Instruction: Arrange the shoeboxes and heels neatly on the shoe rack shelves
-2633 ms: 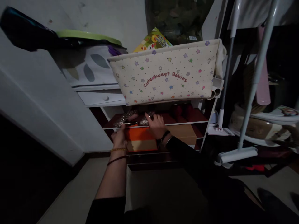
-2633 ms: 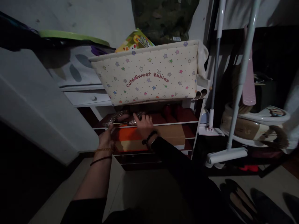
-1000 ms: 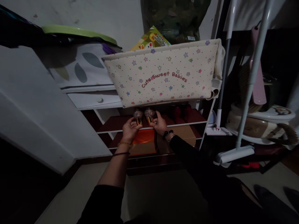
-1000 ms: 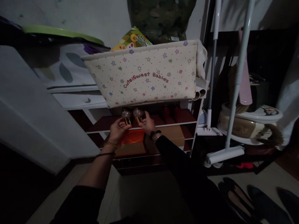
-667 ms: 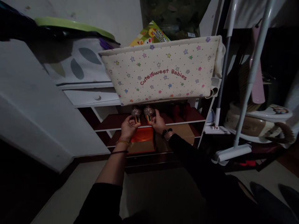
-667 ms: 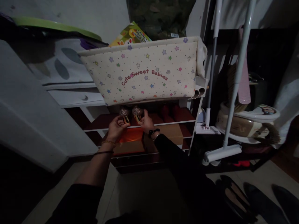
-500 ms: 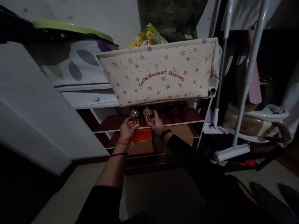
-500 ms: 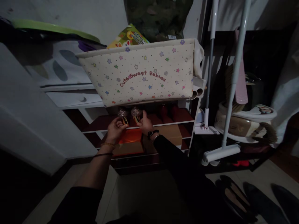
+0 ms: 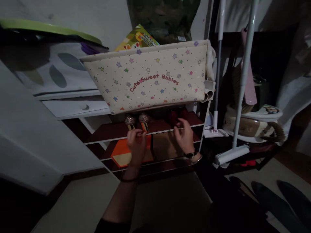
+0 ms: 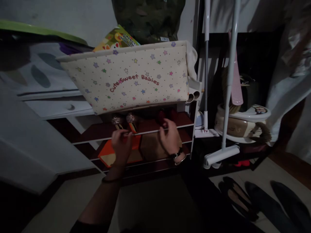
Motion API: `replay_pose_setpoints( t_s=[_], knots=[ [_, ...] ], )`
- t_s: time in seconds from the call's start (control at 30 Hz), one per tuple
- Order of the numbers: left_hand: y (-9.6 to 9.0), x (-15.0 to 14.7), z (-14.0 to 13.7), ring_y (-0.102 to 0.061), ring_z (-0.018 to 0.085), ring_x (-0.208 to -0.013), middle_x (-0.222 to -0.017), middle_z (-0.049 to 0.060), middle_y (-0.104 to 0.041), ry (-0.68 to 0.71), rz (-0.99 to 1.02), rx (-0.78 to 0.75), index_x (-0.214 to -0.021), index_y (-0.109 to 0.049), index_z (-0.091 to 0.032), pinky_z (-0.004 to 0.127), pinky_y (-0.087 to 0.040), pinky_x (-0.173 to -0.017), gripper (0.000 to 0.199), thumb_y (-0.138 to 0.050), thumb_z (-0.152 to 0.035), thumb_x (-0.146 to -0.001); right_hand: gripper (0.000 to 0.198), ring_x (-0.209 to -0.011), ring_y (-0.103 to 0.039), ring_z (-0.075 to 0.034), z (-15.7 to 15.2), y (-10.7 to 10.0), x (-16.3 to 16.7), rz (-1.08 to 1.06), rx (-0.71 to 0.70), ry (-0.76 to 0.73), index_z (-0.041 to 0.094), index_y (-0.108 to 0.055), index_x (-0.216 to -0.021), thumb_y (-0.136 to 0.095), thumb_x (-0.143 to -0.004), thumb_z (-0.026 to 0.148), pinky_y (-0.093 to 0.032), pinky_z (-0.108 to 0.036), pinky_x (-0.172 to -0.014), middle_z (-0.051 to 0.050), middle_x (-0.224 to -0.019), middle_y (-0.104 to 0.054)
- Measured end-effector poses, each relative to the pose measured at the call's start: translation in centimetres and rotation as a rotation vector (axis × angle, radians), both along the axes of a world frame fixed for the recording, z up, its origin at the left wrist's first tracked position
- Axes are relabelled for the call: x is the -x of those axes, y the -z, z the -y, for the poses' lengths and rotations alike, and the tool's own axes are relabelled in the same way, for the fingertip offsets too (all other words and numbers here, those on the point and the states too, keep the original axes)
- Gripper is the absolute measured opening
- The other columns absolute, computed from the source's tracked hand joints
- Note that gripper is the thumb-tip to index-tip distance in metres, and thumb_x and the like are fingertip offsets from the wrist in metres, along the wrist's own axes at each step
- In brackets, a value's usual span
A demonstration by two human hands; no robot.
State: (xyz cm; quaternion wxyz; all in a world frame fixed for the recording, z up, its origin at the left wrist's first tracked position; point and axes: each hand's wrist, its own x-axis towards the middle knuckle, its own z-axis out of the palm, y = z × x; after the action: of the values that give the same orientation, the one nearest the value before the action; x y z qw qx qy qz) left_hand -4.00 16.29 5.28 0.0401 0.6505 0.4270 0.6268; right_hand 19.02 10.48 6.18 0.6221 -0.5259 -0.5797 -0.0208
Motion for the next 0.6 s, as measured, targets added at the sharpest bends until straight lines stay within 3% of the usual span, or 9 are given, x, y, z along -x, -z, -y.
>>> replay_pose_setpoints(
  t_s=[0.1, 0.23, 0.37, 0.43, 0.6],
  knots=[
    [0.1, -6.2, -0.2, -0.068, 0.021, -0.085, -0.099, 0.009, -0.069, 0.236, -0.027, 0.157, -0.098, -0.068, -0.019, 0.033, -0.055, -0.077, 0.015, -0.068, -0.032, -0.09, 0.048, -0.102, -0.068, -0.025, -1.1, 0.2, -4.9, -0.111, 0.105, 0.149, 0.014, -0.056, -0.14, -0.061, -0.096, 0.031, -0.054, -0.039, -0.095, -0.012, -0.11, -0.072],
    [0.2, -11.8, -3.0, -0.067, 0.023, -0.081, -0.091, 0.009, -0.073, 0.22, -0.098, 0.26, -0.105, -0.073, -0.015, 0.037, -0.052, -0.082, 0.029, -0.079, -0.029, -0.08, 0.029, -0.104, -0.069, -0.027, -3.8, 0.2, -7.8, 0.042, 0.396, 0.233, 0.012, -0.074, -0.111, -0.075, -0.091, 0.032, -0.051, -0.038, -0.096, -0.015, -0.11, -0.076],
    [0.0, -13.6, -4.7, -0.067, 0.027, -0.078, -0.081, 0.01, -0.074, 0.179, -0.237, 0.306, -0.078, -0.074, -0.019, 0.037, -0.047, -0.078, 0.015, -0.083, -0.031, -0.076, 0.018, -0.107, -0.068, -0.027, -4.8, 0.7, -7.5, 0.109, 0.449, 0.255, 0.015, -0.08, -0.101, -0.079, -0.09, 0.029, -0.048, -0.037, -0.098, -0.014, -0.11, -0.077],
    [0.1, -13.9, -4.9, -0.067, 0.028, -0.077, -0.078, 0.011, -0.073, 0.175, -0.253, 0.307, -0.069, -0.071, -0.021, 0.037, -0.044, -0.075, 0.019, -0.081, -0.033, -0.079, 0.017, -0.111, -0.065, -0.029, -4.8, 0.9, -6.9, 0.125, 0.471, 0.274, 0.017, -0.081, -0.103, -0.075, -0.094, 0.03, -0.047, -0.038, -0.096, -0.015, -0.113, -0.077],
    [1.1, -14.1, -4.9, -0.068, 0.033, -0.09, -0.084, 0.014, -0.074, 0.144, -0.231, 0.284, -0.071, -0.071, -0.021, 0.04, -0.044, -0.085, 0.019, -0.079, -0.034, -0.083, 0.021, -0.117, -0.061, -0.03, -4.5, 0.8, -6.3, 0.162, 0.529, 0.285, 0.023, -0.08, -0.113, -0.069, -0.1, 0.036, -0.045, -0.039, -0.093, -0.012, -0.119, -0.075]
  ],
)
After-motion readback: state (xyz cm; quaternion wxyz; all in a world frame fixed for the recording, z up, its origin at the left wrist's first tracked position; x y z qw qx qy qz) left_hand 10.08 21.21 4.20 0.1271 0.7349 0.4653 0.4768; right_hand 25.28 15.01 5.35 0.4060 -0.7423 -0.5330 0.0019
